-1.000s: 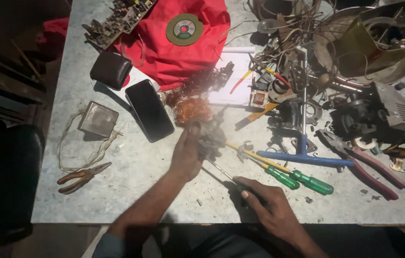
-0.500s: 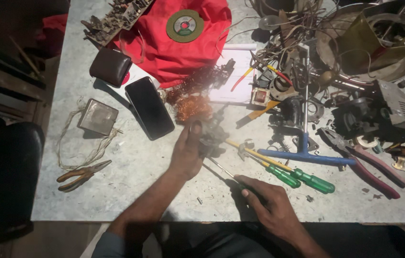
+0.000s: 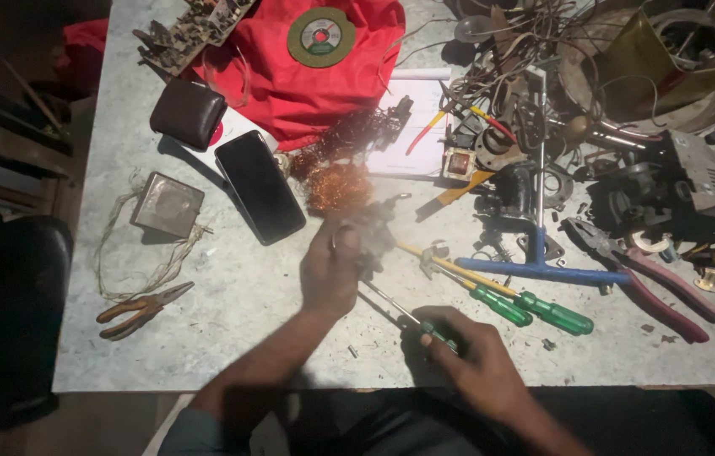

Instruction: The person disassembles and repairs a small electronic component by using a screwdriver and pliers to remove screws and manipulate internal parts on a cluttered workbench.

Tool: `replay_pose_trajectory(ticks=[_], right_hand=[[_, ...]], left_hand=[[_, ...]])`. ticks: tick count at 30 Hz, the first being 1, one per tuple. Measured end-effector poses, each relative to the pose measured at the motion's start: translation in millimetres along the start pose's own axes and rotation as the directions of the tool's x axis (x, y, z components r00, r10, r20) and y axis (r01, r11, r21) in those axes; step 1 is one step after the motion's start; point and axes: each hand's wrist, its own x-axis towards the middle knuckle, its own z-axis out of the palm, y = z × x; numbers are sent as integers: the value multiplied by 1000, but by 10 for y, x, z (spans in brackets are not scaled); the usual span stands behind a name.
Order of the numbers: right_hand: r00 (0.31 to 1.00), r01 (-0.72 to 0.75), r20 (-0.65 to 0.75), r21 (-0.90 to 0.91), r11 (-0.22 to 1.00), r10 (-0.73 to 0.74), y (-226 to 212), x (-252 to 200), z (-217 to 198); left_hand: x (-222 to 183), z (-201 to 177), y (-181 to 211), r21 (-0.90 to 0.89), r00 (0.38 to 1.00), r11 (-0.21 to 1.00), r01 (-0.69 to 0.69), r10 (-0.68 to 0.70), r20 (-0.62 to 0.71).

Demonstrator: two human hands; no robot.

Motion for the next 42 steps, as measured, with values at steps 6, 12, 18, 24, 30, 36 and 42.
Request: replay_pose_trajectory(ticks=[6,12,18,24,30,36,42], right_hand=[[862,-504,274,368,781,426,-233,94,-65],[971,-176,132,-176,969,200,-133,153,56],[983,-119,128,-129,985,135,-70,159,74],[974,-182,112,-121,976,196,-76,159,145],[991,-56,122,-19,998,58,-80,162,159],[994,-73,61,-226,971,89,-113,164,218],[989,148,44,-184,972,-142,-135,155,224]], left_hand=[[-23,-38,-129,-250,998,967,-53,47,-32],[-8,-28,15,-360,997,933,-20,-7,-73],[-80,-48,114,502,946,838,-213,305,-108],[-40,-21,92,424,969,892,-156,222,-109],[-20,-25,4,299,976,952,-61,120,-184],[15,-42,-33,181,976,981,-71,106,-192],[23,-68,-47,16,973,999,50,-45,-225]])
